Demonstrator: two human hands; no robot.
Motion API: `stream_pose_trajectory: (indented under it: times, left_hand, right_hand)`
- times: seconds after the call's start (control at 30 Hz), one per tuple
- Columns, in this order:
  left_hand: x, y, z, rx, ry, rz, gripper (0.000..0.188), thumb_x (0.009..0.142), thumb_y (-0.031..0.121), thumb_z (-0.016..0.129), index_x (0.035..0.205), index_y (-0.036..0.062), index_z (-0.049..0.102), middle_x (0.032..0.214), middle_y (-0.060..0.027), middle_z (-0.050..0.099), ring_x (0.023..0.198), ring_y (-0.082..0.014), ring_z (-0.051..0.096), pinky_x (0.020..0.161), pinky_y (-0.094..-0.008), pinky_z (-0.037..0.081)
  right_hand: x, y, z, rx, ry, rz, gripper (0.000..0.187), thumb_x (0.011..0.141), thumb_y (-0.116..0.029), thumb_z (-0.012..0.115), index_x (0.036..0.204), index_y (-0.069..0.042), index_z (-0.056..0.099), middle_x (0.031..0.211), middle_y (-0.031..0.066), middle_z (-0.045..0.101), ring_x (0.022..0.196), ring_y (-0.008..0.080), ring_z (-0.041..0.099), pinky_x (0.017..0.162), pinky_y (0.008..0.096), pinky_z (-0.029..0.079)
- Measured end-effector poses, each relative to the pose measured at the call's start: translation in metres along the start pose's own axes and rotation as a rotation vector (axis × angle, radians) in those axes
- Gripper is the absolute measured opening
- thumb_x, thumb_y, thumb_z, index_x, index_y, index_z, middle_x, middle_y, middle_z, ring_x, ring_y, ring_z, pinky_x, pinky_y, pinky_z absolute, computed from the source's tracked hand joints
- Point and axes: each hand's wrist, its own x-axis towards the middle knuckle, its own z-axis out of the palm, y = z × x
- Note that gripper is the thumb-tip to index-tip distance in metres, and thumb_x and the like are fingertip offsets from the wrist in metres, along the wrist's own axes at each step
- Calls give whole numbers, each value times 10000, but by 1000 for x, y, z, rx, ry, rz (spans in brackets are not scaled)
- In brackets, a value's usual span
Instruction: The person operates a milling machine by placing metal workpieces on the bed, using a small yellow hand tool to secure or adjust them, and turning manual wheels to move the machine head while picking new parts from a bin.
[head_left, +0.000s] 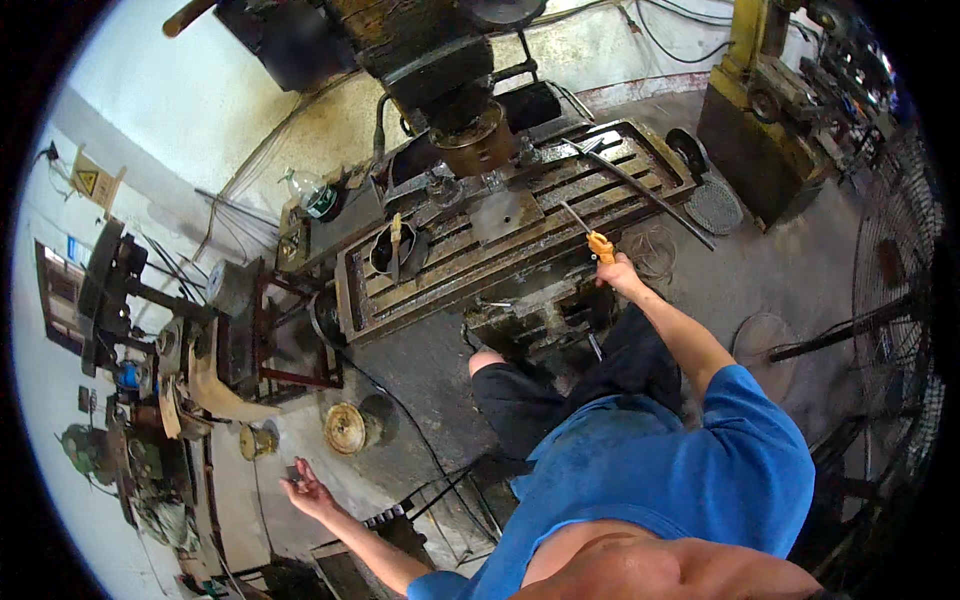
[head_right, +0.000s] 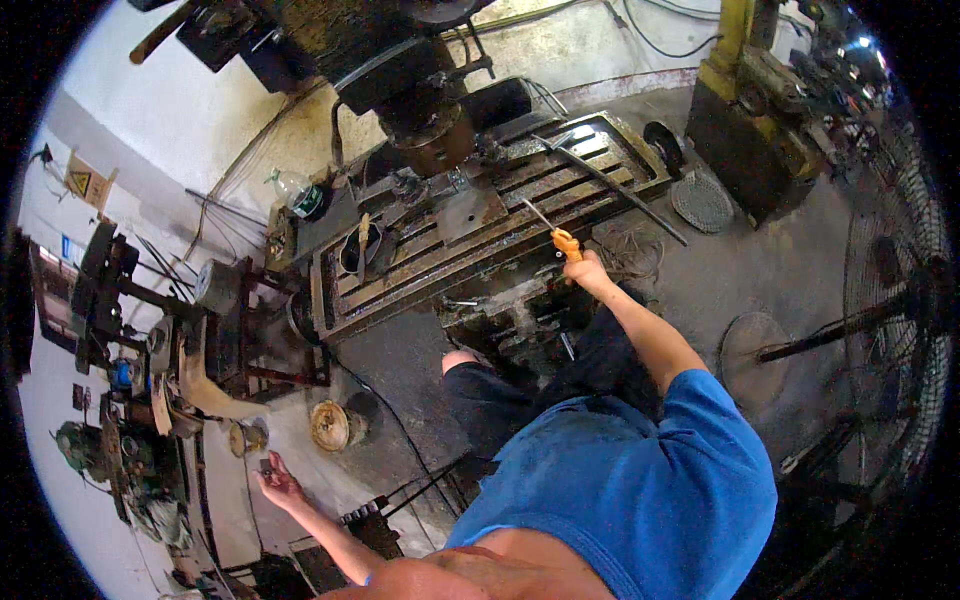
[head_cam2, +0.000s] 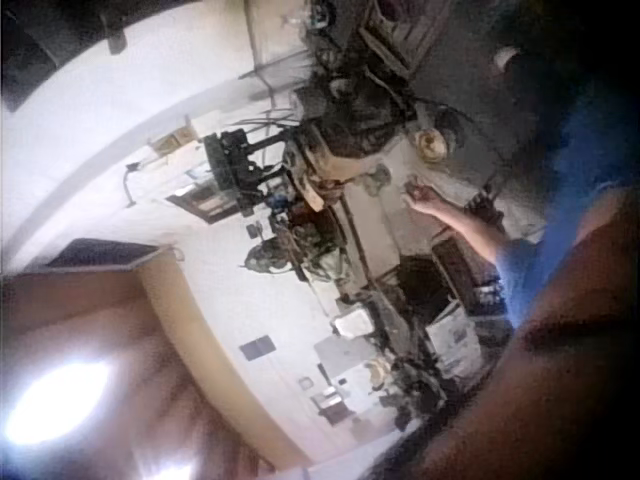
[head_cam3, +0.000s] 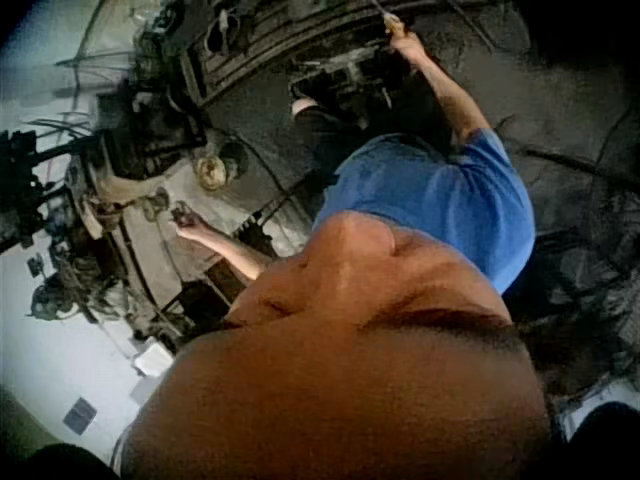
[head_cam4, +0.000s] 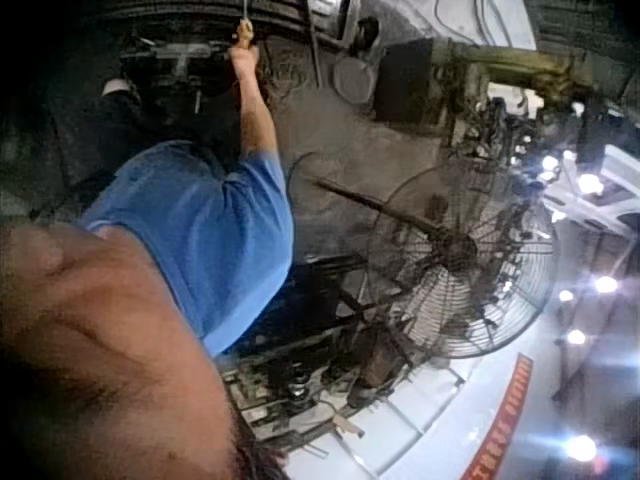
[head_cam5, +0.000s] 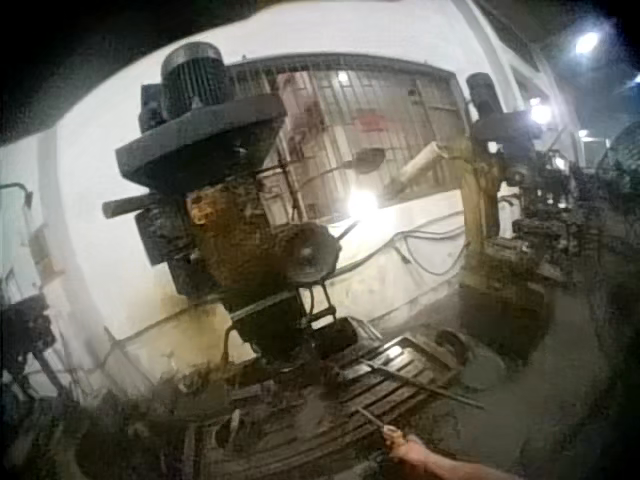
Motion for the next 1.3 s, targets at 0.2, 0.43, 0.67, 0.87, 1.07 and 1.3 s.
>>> stream_pose_trajectory:
  times: [0.2, 0.43, 0.67, 0.87, 1.07, 1.3]
  left_hand:
    - [11, -42, -18, 152, 46, -279, 311, 849, 179, 500, 996, -93, 467, 933, -217, 585, 831, -325, 608, 854, -426, 482]
    - [-1, -62, -10, 396, -15, -249, 216, 819, 116, 529, 934, -60, 483, 854, -215, 583, 771, -333, 610, 695, -415, 550]
    - [-30, -55, 23, 879, -179, -39, 304, 794, 3, 536, 1061, -21, 392, 874, -159, 565, 765, -237, 596, 683, -358, 532]
    - [-90, -45, 60, 1675, -401, 366, 492, 767, 77, 585, 1209, -19, 390, 987, -193, 601, 931, -331, 578, 797, -364, 448]
    - [-127, -79, 120, 1531, -766, 320, 530, 712, -17, 571, 1209, 0, 388, 1139, -215, 516, 1060, -366, 485, 868, -393, 415]
    - [-131, -90, 111, 1528, -838, 323, 565, 688, -11, 567, 1222, 10, 384, 1167, -201, 502, 1080, -372, 464, 884, -387, 406]
  right_hand:
    - [-53, -142, -6, 173, -249, -222, 372, 593, -116, 550, 954, -29, 558, 643, 7, 526, 469, 56, 471, 415, 183, 375]
    - [-49, -218, 60, -1544, -223, -296, 313, 587, -277, 557, 754, -24, 635, 745, 177, 625, 697, 320, 615, 652, 392, 492]
    - [37, -201, 105, -1487, -75, -237, 308, 709, -254, 470, 831, -46, 660, 864, 152, 643, 821, 284, 630, 720, 371, 500]
    - [-59, -220, 109, -1494, -448, -211, 302, 616, -283, 553, 746, -26, 644, 780, 180, 630, 748, 326, 619, 676, 396, 501]
    - [-191, -187, 201, -1364, -1080, -568, 307, 534, -287, 585, 659, -14, 647, 686, 183, 612, 721, 338, 599, 661, 389, 490]
    - [-204, -171, 247, -1224, -1065, -586, 287, 535, -260, 575, 669, -19, 654, 693, 158, 621, 806, 326, 548, 749, 357, 446]
